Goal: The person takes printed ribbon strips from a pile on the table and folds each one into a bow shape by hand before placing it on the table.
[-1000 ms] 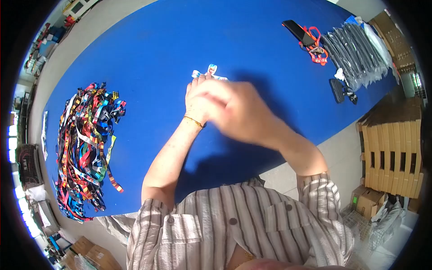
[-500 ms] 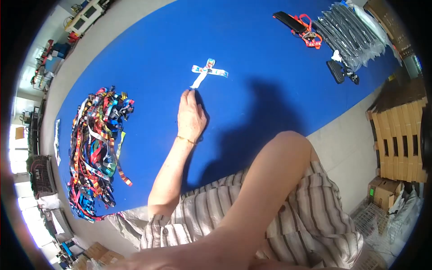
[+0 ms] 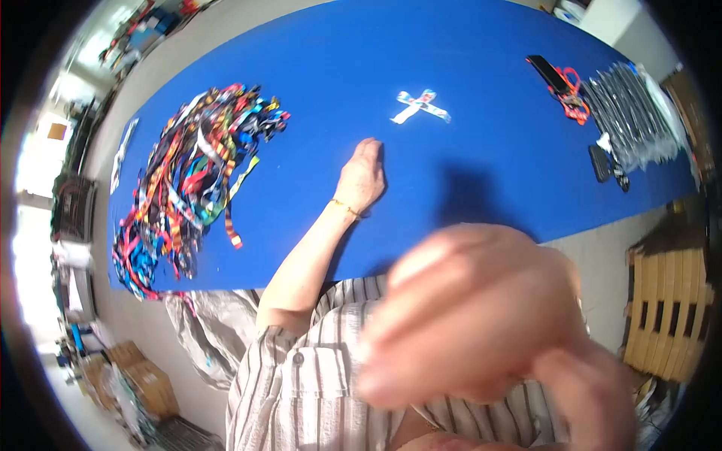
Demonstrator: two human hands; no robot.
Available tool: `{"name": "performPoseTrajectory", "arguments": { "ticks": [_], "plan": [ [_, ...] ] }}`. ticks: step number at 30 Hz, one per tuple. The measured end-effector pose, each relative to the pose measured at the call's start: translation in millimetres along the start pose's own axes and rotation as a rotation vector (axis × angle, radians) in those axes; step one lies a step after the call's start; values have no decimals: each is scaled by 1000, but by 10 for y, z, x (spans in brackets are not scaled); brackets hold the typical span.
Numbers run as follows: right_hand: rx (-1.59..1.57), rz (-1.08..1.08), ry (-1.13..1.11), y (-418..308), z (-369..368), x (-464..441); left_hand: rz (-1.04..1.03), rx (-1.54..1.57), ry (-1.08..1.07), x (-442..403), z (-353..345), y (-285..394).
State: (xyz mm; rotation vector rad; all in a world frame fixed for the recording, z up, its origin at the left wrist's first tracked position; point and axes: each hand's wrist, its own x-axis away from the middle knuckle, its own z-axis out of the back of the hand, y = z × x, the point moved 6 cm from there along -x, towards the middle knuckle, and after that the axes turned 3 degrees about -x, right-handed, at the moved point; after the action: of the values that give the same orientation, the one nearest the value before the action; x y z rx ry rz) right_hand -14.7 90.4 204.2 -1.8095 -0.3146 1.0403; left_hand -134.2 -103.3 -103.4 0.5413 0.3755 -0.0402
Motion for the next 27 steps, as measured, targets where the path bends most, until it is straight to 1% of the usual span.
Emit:
{"name": "performPoseTrajectory", "arguments": {
  "ticks": [2,5,8,9,11,13,14,17,18,20,23,26,27],
  "plan": [
    [68,288,98,-12,-75,96,23,24,-12,13,29,14],
    [253,633,-26,-80,59,288,65,75,-29,18,86,4],
    [849,967,-2,-513,372,792,57,111,2,52,114,-33],
    [1039,1079,11,-575,362,822,53,111,19,76,155,-51],
    [1172,1238,111,-487,364,875,117,130,39,142,250,-106],
    [1061,1338,280,-217,228,702,170,121,55,173,384,-153],
    [1037,1318,215,-171,246,723,212,131,80,205,511,-198],
    [904,1523,257,72,235,682,279,-57,178,309,873,-540],
    [799,1642,227,175,293,738,319,-104,196,361,974,-725],
    [759,1444,86,424,420,616,409,-210,244,492,1201,-1082],
    [869,487,-212,1182,590,221,502,-428,286,710,1497,-1431],
    [961,301,-243,1956,853,157,585,-526,279,886,1487,-1734],
    [981,233,-249,2186,974,204,576,-537,289,903,1457,-1772]
  ]
}}
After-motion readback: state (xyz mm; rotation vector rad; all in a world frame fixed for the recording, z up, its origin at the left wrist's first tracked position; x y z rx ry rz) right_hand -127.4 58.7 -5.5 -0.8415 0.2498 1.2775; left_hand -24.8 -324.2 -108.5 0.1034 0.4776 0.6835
